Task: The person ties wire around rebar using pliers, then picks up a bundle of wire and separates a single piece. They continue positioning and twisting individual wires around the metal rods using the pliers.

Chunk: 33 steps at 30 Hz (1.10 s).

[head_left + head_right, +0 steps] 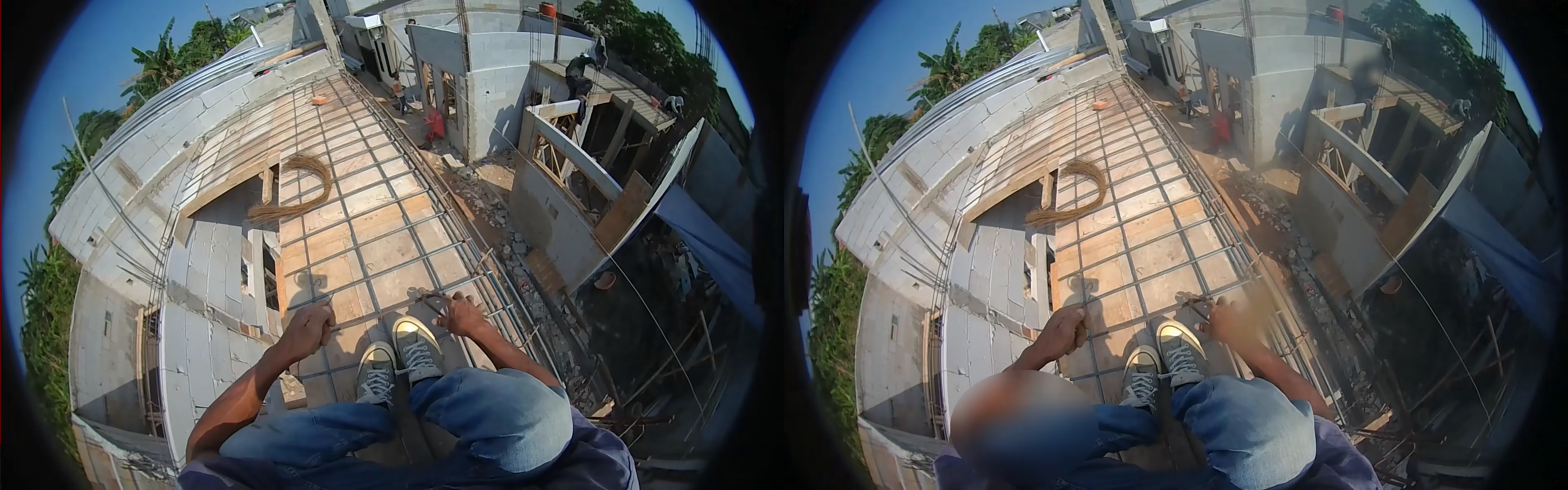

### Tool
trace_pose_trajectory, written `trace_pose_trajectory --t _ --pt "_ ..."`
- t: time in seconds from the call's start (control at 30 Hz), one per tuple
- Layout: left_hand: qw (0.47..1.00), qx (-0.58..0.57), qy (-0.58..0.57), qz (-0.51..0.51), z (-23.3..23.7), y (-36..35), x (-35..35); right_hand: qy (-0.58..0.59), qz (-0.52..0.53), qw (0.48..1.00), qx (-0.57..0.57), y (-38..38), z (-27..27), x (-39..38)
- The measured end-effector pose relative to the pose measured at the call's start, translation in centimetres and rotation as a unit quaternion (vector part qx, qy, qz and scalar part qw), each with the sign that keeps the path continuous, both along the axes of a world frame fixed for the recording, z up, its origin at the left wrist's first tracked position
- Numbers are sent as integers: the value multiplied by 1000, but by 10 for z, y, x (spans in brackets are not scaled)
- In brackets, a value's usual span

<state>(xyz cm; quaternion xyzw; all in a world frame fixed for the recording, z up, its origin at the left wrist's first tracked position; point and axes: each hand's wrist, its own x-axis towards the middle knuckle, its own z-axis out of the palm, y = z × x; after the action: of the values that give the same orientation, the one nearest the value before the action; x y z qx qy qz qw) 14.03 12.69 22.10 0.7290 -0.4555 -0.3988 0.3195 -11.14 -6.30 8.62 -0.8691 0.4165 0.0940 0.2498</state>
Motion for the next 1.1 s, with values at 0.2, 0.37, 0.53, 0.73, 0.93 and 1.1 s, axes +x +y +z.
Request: trace_pose_trajectory --t 0.2,0.37,0.53,0.73,0.93,1.1 --pt "990 11 60 -125 3 -7 -14 -515 233 824 16 33 107 54" --pt "985 -3 86 -150 15 -6 -18 -433 289 852 54 45 106 53" --pt "986 23 121 -114 11 2 -18 -531 240 813 -16 65 96 46" --pt "991 34 66 -112 14 -1 -24 -476 232 846 -54 62 84 41" --pt "950 42 -79 -300 -5 10 -12 -358 262 892 83 62 72 31" --pt "936 106 12 -336 -2 16 -26 -355 342 837 237 65 62 22"
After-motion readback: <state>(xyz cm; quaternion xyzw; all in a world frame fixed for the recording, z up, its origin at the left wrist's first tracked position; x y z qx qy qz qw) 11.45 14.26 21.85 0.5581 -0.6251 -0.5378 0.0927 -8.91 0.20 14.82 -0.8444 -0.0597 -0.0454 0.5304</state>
